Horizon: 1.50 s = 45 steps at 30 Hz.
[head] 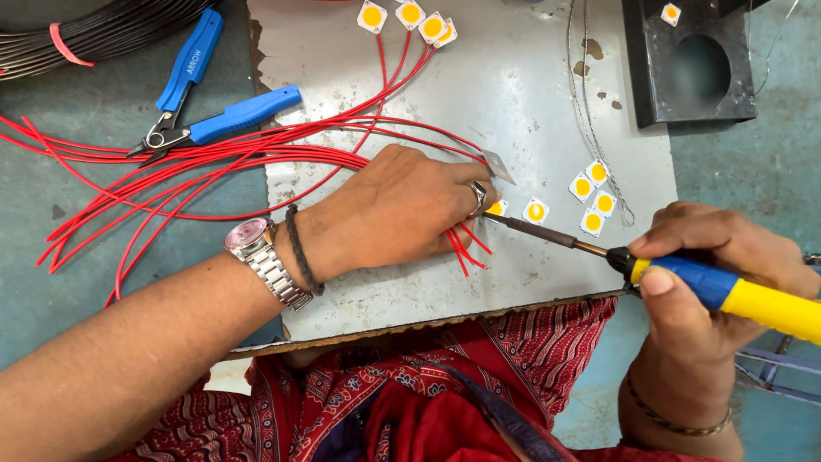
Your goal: The person sits at a low workbench and solders red wire ends onto the terminals of small LED chips using a soldering iron, dipping wires in flux from a small container and placing finished LED chips aside. At the end the person gathers and sorts black wires and reaches for a phone.
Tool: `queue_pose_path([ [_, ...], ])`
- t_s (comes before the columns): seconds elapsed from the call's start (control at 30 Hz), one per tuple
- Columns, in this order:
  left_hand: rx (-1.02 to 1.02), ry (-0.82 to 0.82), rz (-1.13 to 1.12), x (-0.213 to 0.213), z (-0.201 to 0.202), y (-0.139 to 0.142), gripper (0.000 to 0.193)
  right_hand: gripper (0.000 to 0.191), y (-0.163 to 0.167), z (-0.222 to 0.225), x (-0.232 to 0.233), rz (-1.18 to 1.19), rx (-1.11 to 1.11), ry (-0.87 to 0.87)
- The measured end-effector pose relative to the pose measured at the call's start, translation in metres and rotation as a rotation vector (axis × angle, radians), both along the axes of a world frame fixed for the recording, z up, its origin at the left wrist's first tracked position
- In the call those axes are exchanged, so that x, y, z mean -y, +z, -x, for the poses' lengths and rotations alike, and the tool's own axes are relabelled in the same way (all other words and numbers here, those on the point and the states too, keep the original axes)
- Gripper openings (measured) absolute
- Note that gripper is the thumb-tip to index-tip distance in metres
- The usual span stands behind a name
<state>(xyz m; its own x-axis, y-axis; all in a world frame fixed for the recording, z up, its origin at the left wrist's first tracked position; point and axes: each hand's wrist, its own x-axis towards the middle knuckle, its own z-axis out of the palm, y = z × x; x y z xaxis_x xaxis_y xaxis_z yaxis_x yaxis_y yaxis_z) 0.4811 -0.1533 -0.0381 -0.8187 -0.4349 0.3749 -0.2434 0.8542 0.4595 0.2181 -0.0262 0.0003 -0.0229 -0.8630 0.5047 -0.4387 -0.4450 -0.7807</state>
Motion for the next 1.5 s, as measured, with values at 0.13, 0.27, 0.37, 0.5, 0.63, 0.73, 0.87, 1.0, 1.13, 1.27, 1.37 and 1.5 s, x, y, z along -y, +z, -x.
queue_pose_path([
  [0.13, -0.006, 0.005, -0.012, 0.001, 0.002, -0.001, 0.025, 0.036, 0.012, -0.008, 0.003, -0.012, -0.135, -0.002],
  [0.27, 0.027, 0.014, -0.047, 0.002, 0.004, 0.002, 0.019, 0.034, 0.024, -0.015, 0.011, -0.014, -0.247, -0.005],
  [0.37, 0.031, 0.015, -0.057, 0.002, 0.004, 0.005, 0.016, 0.034, 0.029, -0.019, 0.013, -0.011, -0.269, 0.011],
  [0.5, 0.008, 0.014, -0.055, 0.000, 0.005, 0.008, 0.016, 0.035, 0.031, -0.021, 0.010, -0.026, -0.273, 0.001],
  [0.63, 0.001, 0.006, -0.048, 0.002, 0.002, 0.011, 0.017, 0.033, 0.030, -0.018, 0.009, 0.001, -0.224, 0.004],
  [0.73, -0.002, 0.003, -0.039, 0.003, 0.002, 0.011, 0.020, 0.034, 0.025, -0.017, 0.003, 0.017, -0.069, -0.021],
  [0.87, 0.028, 0.000, -0.055, 0.003, 0.007, 0.011, 0.023, 0.032, 0.023, -0.012, 0.001, 0.005, -0.076, -0.047],
  [1.0, 0.029, 0.005, -0.065, 0.003, 0.009, 0.012, 0.020, 0.031, 0.026, -0.009, 0.008, 0.005, -0.137, -0.046],
  [1.13, 0.016, 0.008, -0.072, 0.002, 0.010, 0.012, 0.019, 0.032, 0.029, -0.014, 0.008, -0.008, -0.097, -0.028],
  [1.27, 0.017, 0.006, -0.072, 0.004, 0.008, 0.011, 0.018, 0.032, 0.029, -0.011, 0.012, -0.051, -0.081, -0.002],
  [1.37, 0.025, 0.010, -0.061, 0.003, 0.007, 0.010, 0.017, 0.031, 0.029, 0.004, 0.029, -0.135, -0.036, 0.020],
  [1.5, 0.020, 0.004, -0.063, 0.001, 0.006, 0.013, 0.017, 0.027, 0.029, 0.018, 0.044, -0.274, 0.056, 0.016],
])
